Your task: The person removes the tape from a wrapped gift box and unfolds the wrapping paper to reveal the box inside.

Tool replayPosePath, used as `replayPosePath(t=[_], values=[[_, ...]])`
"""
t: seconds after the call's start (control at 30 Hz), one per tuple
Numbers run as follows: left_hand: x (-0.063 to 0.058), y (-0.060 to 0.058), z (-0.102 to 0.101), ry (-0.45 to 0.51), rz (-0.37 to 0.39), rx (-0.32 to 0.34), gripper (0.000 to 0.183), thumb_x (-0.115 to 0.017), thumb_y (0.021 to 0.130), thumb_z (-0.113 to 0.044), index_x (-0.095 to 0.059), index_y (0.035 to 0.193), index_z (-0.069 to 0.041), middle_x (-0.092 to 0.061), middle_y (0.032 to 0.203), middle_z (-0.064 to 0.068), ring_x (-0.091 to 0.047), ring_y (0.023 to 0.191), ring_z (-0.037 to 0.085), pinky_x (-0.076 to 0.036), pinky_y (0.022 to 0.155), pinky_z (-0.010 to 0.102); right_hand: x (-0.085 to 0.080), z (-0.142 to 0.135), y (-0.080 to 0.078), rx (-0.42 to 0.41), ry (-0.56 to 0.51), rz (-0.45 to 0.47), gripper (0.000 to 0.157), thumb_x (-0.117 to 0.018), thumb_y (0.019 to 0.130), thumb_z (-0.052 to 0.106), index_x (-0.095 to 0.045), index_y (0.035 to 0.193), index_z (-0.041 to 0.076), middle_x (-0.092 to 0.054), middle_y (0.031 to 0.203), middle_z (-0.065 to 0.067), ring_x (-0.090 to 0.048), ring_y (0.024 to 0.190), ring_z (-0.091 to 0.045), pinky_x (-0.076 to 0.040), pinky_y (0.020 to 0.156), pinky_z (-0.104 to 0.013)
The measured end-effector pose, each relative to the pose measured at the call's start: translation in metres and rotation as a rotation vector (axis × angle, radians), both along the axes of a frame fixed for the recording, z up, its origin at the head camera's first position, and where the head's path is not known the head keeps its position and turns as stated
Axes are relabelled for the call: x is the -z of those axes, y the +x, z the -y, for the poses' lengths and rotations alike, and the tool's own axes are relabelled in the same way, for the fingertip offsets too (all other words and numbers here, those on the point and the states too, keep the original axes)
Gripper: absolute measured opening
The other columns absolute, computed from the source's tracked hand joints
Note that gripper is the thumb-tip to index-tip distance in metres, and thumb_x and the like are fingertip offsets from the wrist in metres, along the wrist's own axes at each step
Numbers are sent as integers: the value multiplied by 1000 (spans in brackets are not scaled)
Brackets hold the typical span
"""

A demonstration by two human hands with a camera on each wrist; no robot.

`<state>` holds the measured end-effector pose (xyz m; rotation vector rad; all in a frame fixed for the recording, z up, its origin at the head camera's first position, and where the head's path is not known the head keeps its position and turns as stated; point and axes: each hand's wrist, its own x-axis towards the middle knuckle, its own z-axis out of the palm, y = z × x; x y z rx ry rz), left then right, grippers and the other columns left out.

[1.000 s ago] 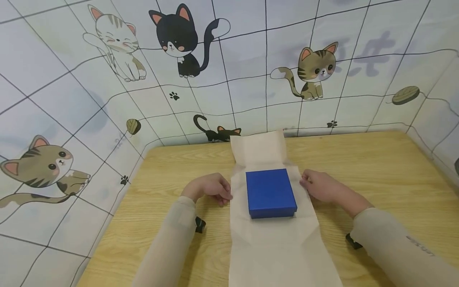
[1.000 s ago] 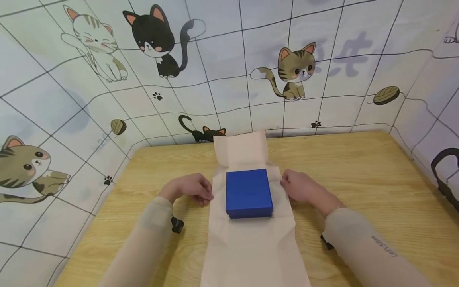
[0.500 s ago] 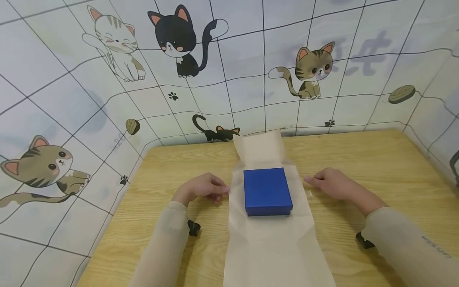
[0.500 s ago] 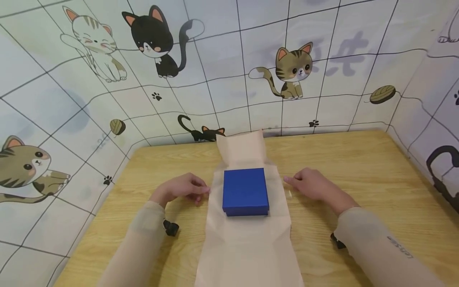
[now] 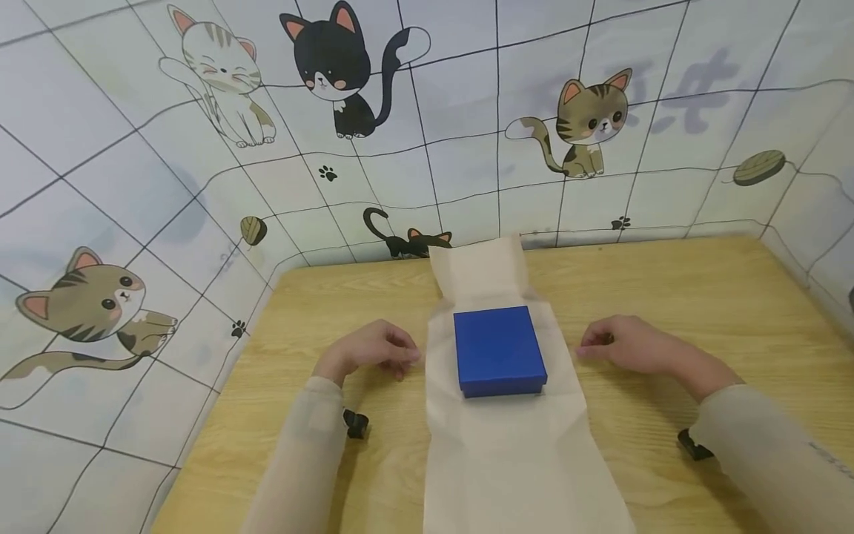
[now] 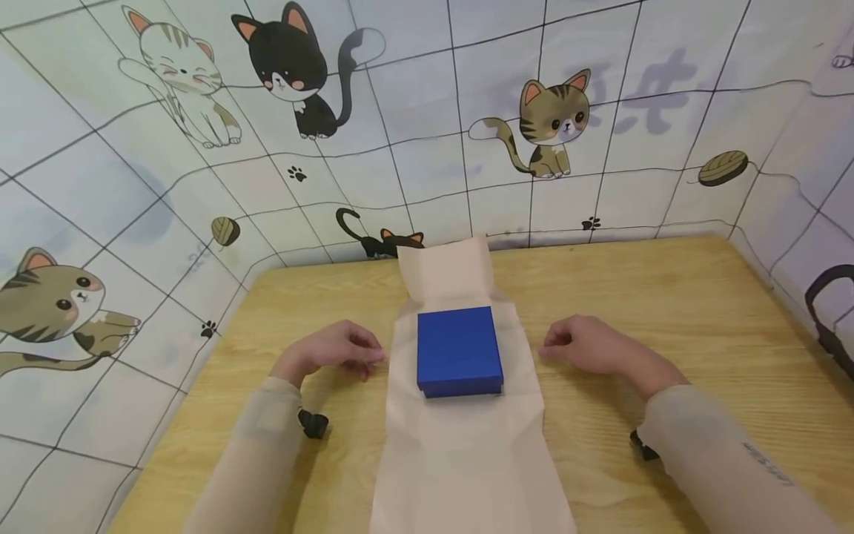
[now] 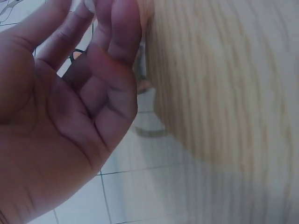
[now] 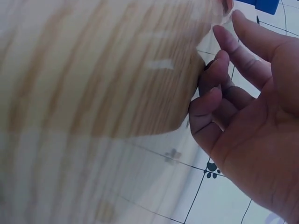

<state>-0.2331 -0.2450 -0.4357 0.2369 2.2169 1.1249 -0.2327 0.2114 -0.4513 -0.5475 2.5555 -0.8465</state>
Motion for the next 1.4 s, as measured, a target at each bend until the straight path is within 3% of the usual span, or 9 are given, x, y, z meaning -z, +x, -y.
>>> replayPosePath(t=[0.17, 0.4, 0.63, 0.77, 1.0, 1.13, 1.27, 1.4], values=[[-1, -2, 5, -92, -66, -22, 13, -78, 96, -19, -79, 98, -7, -75, 84, -1, -72, 73, 13, -60, 72, 26, 0, -5, -1, 4, -8, 12, 17, -72, 102, 30, -74, 99, 14, -63, 89, 3, -47, 79, -14, -38, 66, -28], [6, -7, 9, -156, -158, -10, 13, -77, 97, -22, -78, 96, -9, -73, 82, -2, -66, 72, 10, -55, 71, 24, 4, 3, -2, -37, -30, -48, 25, -71, 102, 27, -73, 117, 7, -72, 104, -1, -60, 93, -14, -50, 77, -30], [2, -2, 12, -65, -61, -88, 14, -76, 97, -19, -79, 104, -8, -76, 89, 1, -71, 72, 16, -58, 73, 28, 3, 7, -1, -44, -26, -40, 11, -69, 103, 21, -73, 105, 11, -71, 102, -3, -56, 92, -18, -48, 79, -34], [1, -2, 11, -32, -35, -79, 16, -76, 98, -20, -79, 106, -6, -75, 88, 0, -72, 72, 15, -57, 74, 28, 0, 3, 1, -33, -19, -42, 8, -67, 104, 17, -70, 103, 10, -67, 101, -4, -54, 88, -18, -45, 75, -33], [5, -5, 1, 1, -37, -73, 14, -76, 98, -19, -79, 105, -6, -71, 86, 1, -70, 69, 16, -58, 73, 27, -5, -5, -2, 34, -49, 9, 19, -58, 109, 24, -69, 109, 8, -64, 85, -2, -52, 67, -12, -43, 58, -28], [10, -7, -11, 21, -52, -75, 14, -75, 99, -18, -79, 104, -5, -70, 82, 1, -68, 66, 14, -57, 69, 26, -6, -13, -2, 60, -23, 8, 18, -58, 106, 21, -69, 105, 6, -61, 76, 1, -48, 62, -10, -41, 56, -27], [12, -3, -14, 19, -46, -109, 13, -76, 99, -17, -79, 104, -5, -70, 80, 0, -67, 64, 14, -55, 67, 25, -2, -18, -2, 62, -21, 22, 19, -62, 106, 23, -70, 104, 7, -62, 78, 1, -50, 66, -10, -41, 58, -26], [10, -3, -10, 45, -43, -98, 16, -77, 98, -16, -78, 109, -5, -73, 85, 1, -69, 67, 15, -58, 69, 26, 0, -24, -3, 62, -18, 9, 20, -66, 105, 26, -72, 106, 7, -64, 88, 0, -52, 76, -11, -43, 64, -26]])
